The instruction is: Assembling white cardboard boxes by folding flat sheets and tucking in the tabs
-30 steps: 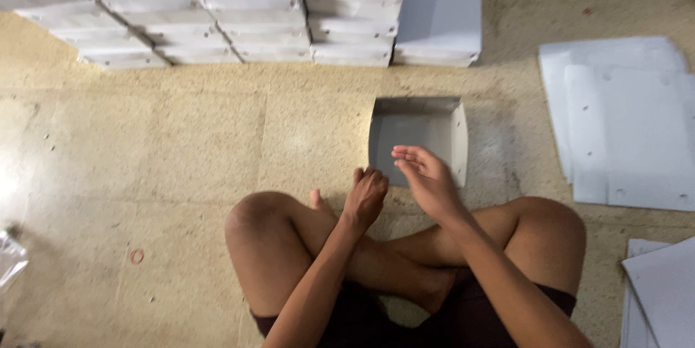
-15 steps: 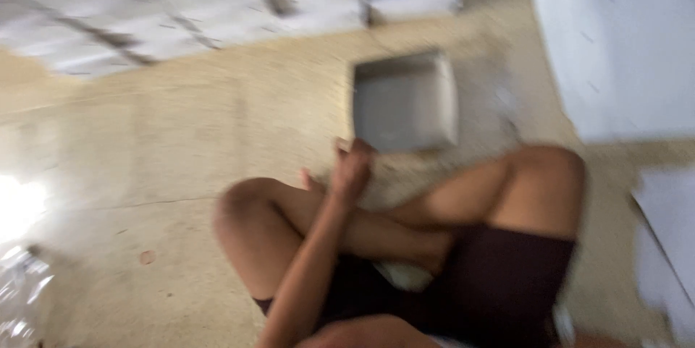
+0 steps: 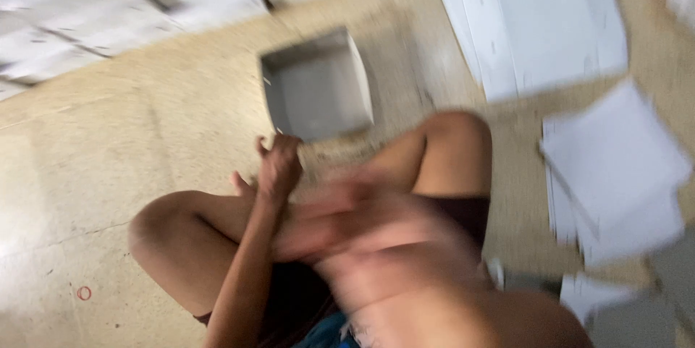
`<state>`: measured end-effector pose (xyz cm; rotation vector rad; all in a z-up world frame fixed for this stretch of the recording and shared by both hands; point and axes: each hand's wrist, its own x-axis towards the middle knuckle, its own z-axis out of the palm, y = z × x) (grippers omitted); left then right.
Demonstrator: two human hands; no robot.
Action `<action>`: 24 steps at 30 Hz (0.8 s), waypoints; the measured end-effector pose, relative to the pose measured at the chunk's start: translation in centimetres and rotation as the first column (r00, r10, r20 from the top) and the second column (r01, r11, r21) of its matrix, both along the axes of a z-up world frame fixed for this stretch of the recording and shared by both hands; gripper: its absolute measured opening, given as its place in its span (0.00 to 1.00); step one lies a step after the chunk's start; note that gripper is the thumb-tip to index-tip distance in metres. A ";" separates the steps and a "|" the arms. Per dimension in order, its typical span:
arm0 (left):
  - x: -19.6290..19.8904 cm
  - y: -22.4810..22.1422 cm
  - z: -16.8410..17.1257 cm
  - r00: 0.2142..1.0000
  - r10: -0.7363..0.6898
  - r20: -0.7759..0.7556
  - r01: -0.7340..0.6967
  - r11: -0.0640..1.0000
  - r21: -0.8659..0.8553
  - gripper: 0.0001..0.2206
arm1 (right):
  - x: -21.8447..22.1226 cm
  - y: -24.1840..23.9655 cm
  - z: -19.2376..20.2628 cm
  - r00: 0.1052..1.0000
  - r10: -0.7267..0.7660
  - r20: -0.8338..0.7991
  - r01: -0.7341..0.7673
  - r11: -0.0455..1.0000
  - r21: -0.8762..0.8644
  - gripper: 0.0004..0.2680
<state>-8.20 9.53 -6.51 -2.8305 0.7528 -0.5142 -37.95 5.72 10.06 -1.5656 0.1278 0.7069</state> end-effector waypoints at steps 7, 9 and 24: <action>0.9 0.9 -3.7 0.971 -0.152 -0.184 0.085 0.941 -0.329 0.17 | 12.0 -4.6 -11.7 0.905 0.415 0.096 -0.398 0.904 -0.158 0.30; 1.1 -0.2 -5.1 0.977 -0.096 -0.192 0.030 0.947 -0.320 0.13 | 15.0 -3.6 -12.0 0.862 0.500 0.087 -0.476 0.856 -0.199 0.32; -1.4 9.1 6.9 0.971 0.166 -0.174 -0.202 0.169 -0.965 0.18 | 26.7 -5.9 -0.9 0.796 0.401 0.454 -0.439 0.898 -0.023 0.31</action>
